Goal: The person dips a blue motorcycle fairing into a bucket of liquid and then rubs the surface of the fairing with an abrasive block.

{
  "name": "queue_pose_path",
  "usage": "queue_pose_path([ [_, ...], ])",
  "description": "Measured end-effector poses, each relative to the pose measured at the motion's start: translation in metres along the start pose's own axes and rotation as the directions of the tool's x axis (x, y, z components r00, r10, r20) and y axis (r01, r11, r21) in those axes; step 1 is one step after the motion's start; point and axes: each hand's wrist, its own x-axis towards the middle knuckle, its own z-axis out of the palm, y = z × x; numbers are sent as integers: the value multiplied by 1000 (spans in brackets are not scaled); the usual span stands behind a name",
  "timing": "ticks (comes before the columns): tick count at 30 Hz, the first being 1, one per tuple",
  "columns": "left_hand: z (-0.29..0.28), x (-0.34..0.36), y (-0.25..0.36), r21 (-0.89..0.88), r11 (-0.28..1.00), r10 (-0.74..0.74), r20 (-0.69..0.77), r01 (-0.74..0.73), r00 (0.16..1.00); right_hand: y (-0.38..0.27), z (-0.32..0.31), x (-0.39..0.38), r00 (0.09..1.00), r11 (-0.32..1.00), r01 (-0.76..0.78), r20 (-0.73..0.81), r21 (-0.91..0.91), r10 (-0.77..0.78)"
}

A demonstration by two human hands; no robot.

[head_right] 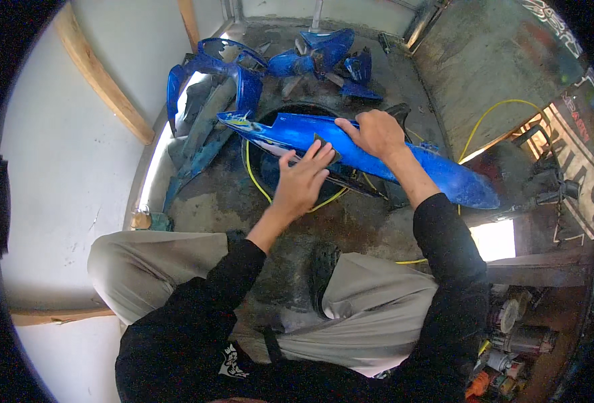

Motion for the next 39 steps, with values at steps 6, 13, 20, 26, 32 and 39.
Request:
queue_pose_path([
  [6,-39,0,-105,42,900,-418,-207,435,885,-9,-5,5,999,1000,6,53,4,-6],
  [13,-3,0,-12,42,990,-134,-34,135,990,0,2,3,1000,1000,5,20,-6,-4],
  [20,-27,6,-74,54,961,-265,-120,273,957,-1,-3,-1,999,1000,-6,36,12,5],
  [26,-15,-10,-80,199,902,-334,-238,383,912,-6,6,7,1000,1000,9,9,3,-9],
  [32,0,2,-5,-39,999,31,16,-31,999,3,4,-2,1000,1000,15,-9,6,-14],
  [39,-44,-11,-130,124,857,-468,-216,500,857,-11,-2,6,999,999,30,21,11,-30],
])
